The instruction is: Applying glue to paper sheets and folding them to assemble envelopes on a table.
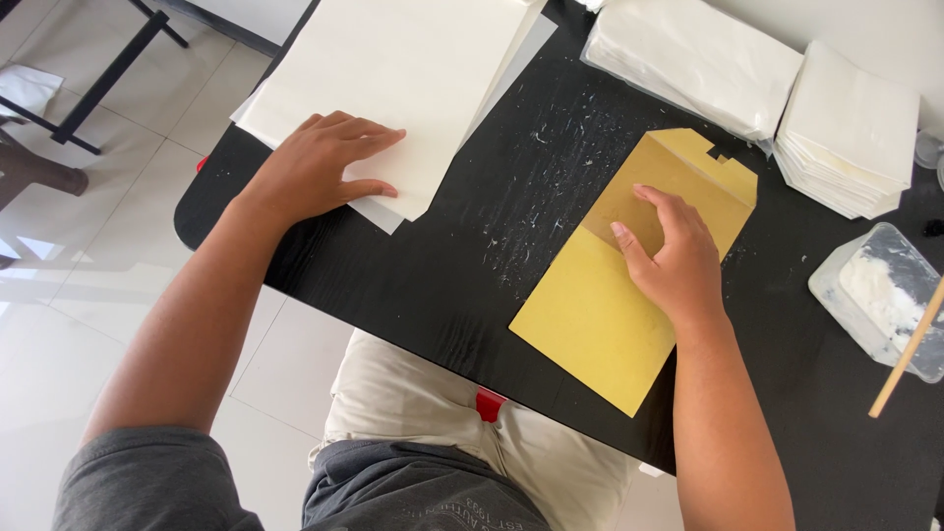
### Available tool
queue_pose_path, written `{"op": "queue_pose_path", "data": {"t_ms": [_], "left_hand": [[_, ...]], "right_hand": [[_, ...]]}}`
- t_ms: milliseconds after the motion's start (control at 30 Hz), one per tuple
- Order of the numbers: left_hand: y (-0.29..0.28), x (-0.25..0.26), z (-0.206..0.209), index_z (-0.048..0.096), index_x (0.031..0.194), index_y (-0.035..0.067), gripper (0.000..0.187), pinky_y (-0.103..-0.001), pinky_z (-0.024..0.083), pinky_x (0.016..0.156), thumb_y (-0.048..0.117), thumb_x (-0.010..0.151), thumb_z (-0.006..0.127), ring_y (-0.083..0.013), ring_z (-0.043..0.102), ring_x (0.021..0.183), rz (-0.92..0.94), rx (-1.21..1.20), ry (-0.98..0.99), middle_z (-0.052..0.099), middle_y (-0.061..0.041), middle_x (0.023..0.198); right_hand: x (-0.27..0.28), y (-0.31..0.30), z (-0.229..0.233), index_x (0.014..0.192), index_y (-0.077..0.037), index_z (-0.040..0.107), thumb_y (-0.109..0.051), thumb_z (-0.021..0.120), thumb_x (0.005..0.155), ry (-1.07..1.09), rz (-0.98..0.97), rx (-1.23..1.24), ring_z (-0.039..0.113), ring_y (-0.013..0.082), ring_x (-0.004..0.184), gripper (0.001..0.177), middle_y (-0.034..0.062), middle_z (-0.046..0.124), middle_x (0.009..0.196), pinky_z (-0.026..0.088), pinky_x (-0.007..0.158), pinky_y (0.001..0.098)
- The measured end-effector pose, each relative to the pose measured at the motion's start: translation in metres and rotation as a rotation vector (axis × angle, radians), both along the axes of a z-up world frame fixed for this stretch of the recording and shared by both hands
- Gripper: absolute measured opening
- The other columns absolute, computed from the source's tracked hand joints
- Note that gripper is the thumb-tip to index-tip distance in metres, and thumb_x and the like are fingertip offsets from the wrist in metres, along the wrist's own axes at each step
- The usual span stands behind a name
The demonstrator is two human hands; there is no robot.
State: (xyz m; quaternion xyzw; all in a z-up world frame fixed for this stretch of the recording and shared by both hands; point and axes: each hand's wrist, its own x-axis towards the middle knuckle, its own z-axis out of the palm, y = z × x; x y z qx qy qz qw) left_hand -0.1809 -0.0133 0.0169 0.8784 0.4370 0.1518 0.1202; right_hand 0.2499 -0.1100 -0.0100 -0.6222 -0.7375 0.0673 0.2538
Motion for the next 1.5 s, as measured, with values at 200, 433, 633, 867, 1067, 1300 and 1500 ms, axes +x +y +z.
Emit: {"op": "queue_pose_path", "data": {"t_ms": [200, 433, 633, 867, 1067, 1300, 1500], "left_hand": [[0.000, 0.001, -0.006, 0.073, 0.134, 0.013, 0.038, -0.039, 0.049, 0.093, 0.028, 0.099, 0.076, -0.0277, 0.070, 0.110, -0.027, 0.032, -0.189, 0.077, -0.010, 0.111], [-0.001, 0.010, -0.008, 0.066, 0.145, 0.017, 0.048, -0.036, 0.050, 0.093, 0.013, 0.099, 0.080, -0.0222, 0.072, 0.101, 0.021, 0.007, -0.481, 0.077, -0.004, 0.096], [0.004, 0.019, 0.012, 0.064, 0.138, 0.008, 0.049, -0.041, 0.045, 0.113, 0.010, 0.093, 0.085, -0.0224, 0.070, 0.121, 0.115, -0.052, -0.577, 0.076, -0.002, 0.089], [0.033, 0.017, 0.004, 0.073, 0.127, 0.009, 0.039, -0.037, 0.049, 0.081, 0.014, 0.093, 0.089, -0.0213, 0.061, 0.088, -0.052, 0.144, -0.527, 0.068, -0.005, 0.087], [0.045, 0.019, -0.010, 0.079, 0.108, 0.009, 0.023, -0.040, 0.053, 0.080, 0.027, 0.095, 0.080, -0.0255, 0.066, 0.092, -0.240, 0.094, -0.437, 0.077, -0.008, 0.097], [0.043, 0.014, -0.029, 0.081, 0.105, 0.015, 0.022, -0.035, 0.051, 0.079, 0.031, 0.090, 0.082, -0.0210, 0.066, 0.089, -0.260, -0.087, -0.403, 0.076, 0.002, 0.091], [0.041, 0.013, -0.032, 0.083, 0.103, 0.019, 0.017, -0.038, 0.049, 0.082, 0.030, 0.090, 0.080, -0.0233, 0.070, 0.095, -0.267, -0.069, -0.378, 0.080, 0.000, 0.100]], "right_hand": [[0.000, -0.002, 0.006, 0.141, -0.010, 0.059, -0.031, 0.069, 0.103, 0.106, -0.020, -0.012, 0.061, 0.0353, 0.126, 0.045, 0.0119, 0.066, 0.131, 0.047, 0.104, 0.0538], [-0.003, -0.002, 0.011, 0.141, -0.009, 0.059, -0.030, 0.070, 0.104, 0.117, -0.019, -0.002, 0.062, 0.0337, 0.126, 0.044, 0.0114, 0.066, 0.130, 0.048, 0.105, 0.0526], [-0.006, -0.002, 0.020, 0.141, -0.006, 0.057, -0.032, 0.061, 0.103, 0.139, -0.026, -0.096, 0.060, 0.0314, 0.129, 0.046, 0.0121, 0.065, 0.135, 0.050, 0.098, 0.0498], [-0.012, 0.001, 0.015, 0.141, 0.000, 0.059, -0.022, 0.064, 0.103, 0.067, -0.040, -0.018, 0.063, 0.0336, 0.125, 0.044, 0.0155, 0.067, 0.134, 0.052, 0.095, 0.0493], [-0.041, 0.011, 0.027, 0.132, -0.001, 0.067, -0.023, 0.068, 0.101, -0.125, 0.127, 0.148, 0.069, 0.0303, 0.117, 0.038, 0.0132, 0.073, 0.127, 0.053, 0.096, 0.0480], [-0.088, 0.109, 0.058, 0.134, -0.007, 0.068, -0.024, 0.068, 0.103, -0.220, 0.248, 0.268, 0.070, 0.0253, 0.101, 0.036, 0.0053, 0.072, 0.115, 0.053, 0.081, 0.0437], [-0.116, 0.238, 0.037, 0.135, -0.006, 0.063, -0.026, 0.072, 0.099, -0.300, 0.228, 0.258, 0.064, 0.0294, 0.094, 0.043, 0.0088, 0.067, 0.118, 0.051, 0.080, 0.0458]]}}
